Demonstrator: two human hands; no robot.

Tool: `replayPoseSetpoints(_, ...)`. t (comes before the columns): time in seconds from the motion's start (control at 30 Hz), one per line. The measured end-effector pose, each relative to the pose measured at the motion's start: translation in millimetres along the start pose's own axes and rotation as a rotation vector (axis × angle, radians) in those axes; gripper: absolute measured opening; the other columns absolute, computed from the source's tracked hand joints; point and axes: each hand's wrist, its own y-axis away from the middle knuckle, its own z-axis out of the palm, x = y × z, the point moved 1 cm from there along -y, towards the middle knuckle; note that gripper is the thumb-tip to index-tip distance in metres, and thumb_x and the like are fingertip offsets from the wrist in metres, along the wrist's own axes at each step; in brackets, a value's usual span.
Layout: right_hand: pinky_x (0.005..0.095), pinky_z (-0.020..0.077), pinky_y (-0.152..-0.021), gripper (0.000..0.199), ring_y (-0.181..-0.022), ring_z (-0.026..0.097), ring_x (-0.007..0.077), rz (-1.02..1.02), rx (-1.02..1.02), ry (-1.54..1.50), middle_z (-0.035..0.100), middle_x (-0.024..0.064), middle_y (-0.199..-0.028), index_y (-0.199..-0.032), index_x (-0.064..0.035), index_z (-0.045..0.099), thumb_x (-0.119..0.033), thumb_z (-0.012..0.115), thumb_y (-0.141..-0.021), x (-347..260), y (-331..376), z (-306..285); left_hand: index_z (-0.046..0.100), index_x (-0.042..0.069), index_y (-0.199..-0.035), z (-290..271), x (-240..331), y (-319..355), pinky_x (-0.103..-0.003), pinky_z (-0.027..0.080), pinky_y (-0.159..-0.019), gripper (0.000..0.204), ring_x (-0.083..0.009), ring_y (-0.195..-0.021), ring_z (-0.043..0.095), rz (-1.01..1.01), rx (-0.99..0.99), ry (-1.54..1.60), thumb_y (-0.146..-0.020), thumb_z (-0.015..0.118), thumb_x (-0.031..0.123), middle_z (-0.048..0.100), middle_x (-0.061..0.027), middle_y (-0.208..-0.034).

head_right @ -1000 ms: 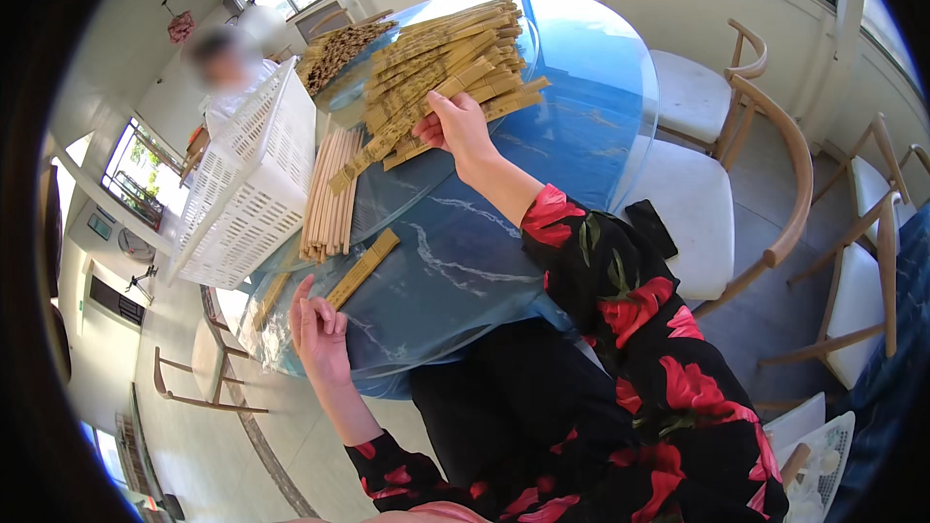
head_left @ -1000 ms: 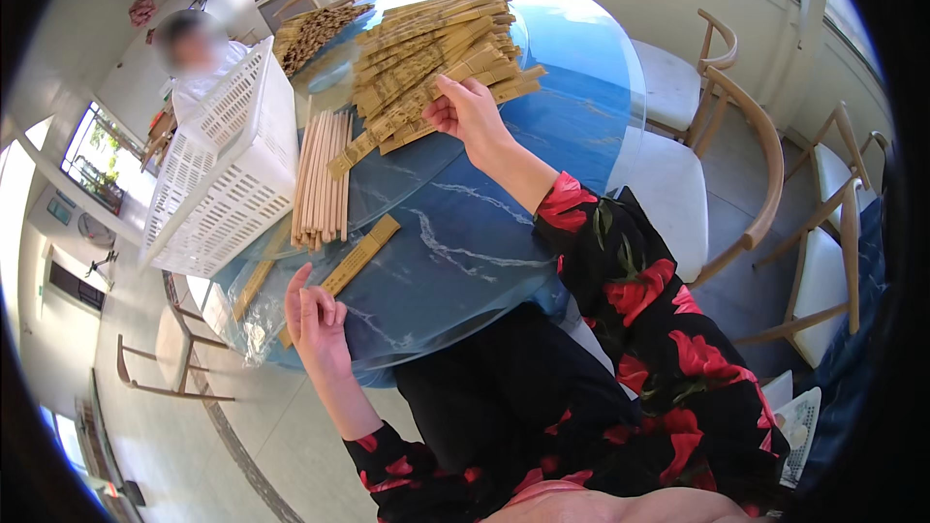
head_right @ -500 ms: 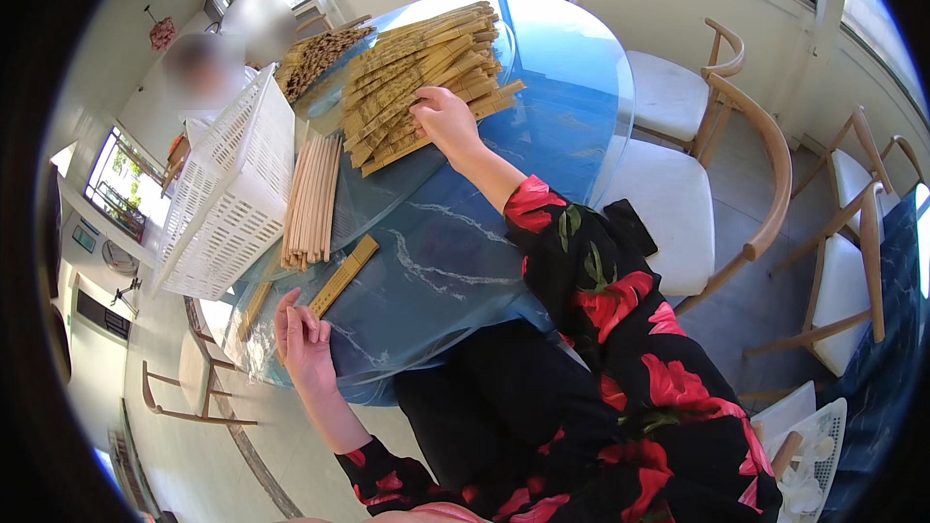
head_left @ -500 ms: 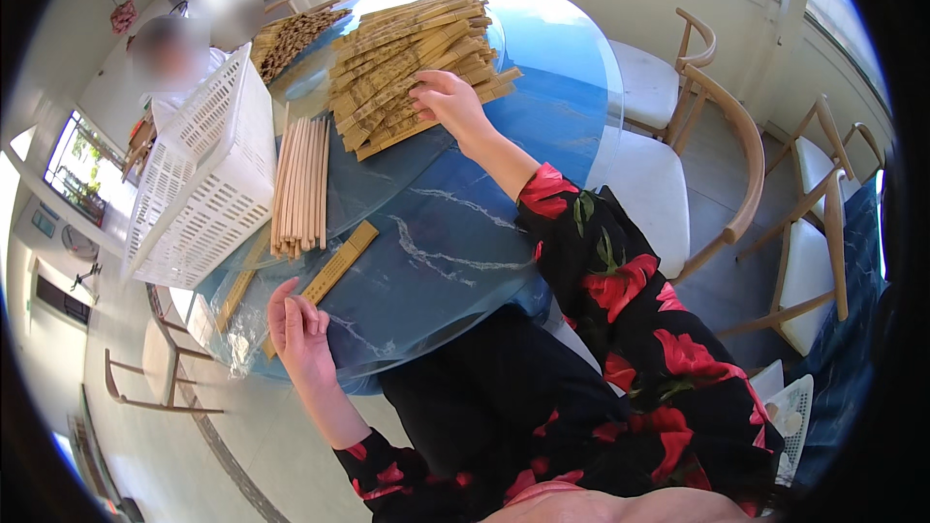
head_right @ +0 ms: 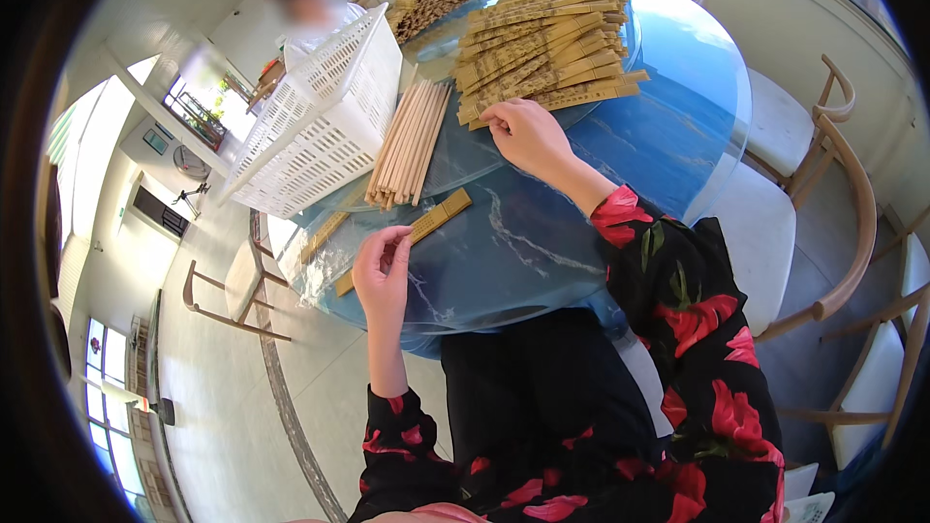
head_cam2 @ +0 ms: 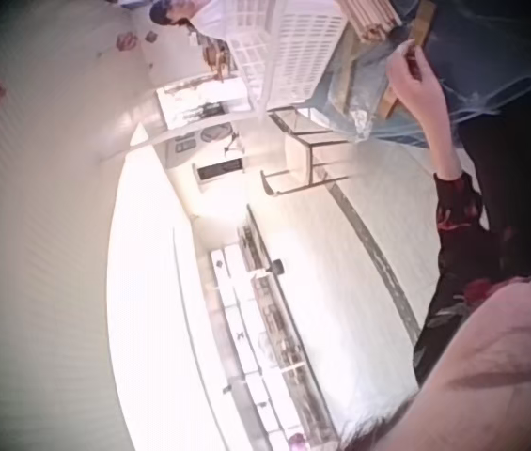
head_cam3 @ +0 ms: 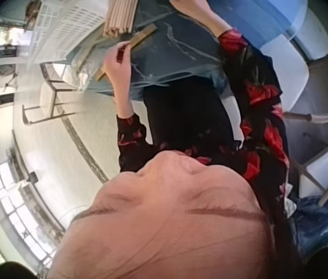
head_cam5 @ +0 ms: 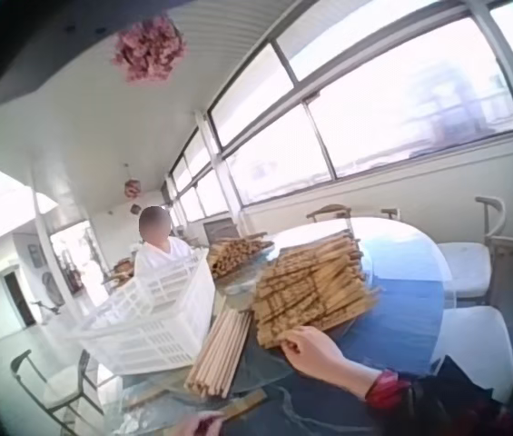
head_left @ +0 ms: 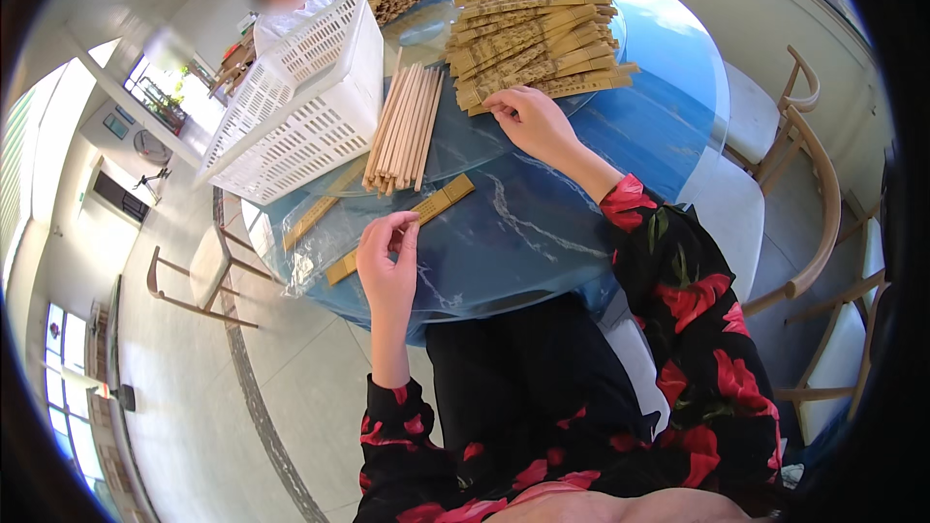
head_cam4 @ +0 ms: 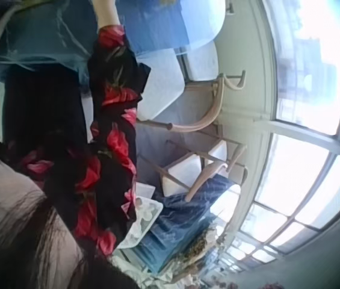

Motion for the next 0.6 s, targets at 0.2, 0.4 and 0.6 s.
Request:
replayPoseSetpoints(0.2,0.0404,0.0485,-0.087,0.018,-0.098,0.062,0.032,-0.11,-0.043,-0.004,0.069,0.0113,-0.095,-0.095,-0.0058,0.071,-0.011,0.056,-0.087,-7.3,2.7,8.7,0.065,0.006,-0.107,18.5,15.3,-37.9,-0.039,0.051,-0.076,0.023,-0.0291,-0.09,0.06,0.288,-0.046,-0.653,-0.084,0.069,0.009,0.065,-0.0085,-0.09)
replayPoseSetpoints(0.4,0.0417,0.05,-0.081,0.016,-0.091,0.063,0.0326,-0.148,-0.094,-0.068,0.069,0.0124,-0.089,-0.095,-0.0054,0.071,-0.011,0.058,-0.087,-13.8,6.5,4.5,0.064,0.004,-0.099,30.2,7.2,-40.7,-0.041,0.051,-0.078,0.016,-0.0317,-0.089,0.061,0.259,-0.052,-0.567,-0.084,0.067,0.007,0.066,-0.0107,-0.09)
replayPoseSetpoints(0.6,0.0365,0.0503,-0.073,0.029,-0.081,0.063,0.0281,-0.187,-0.357,-0.321,0.067,0.0088,-0.085,-0.115,-0.0084,0.067,-0.004,0.06,-0.087,-43.0,18.0,17.7,0.062,0.003,-0.092,25.8,25.5,-25.7,-0.039,0.052,-0.076,0.022,-0.0303,-0.086,0.061,0.487,0.008,-0.398,-0.074,0.072,-0.004,0.065,-0.0094,-0.088)
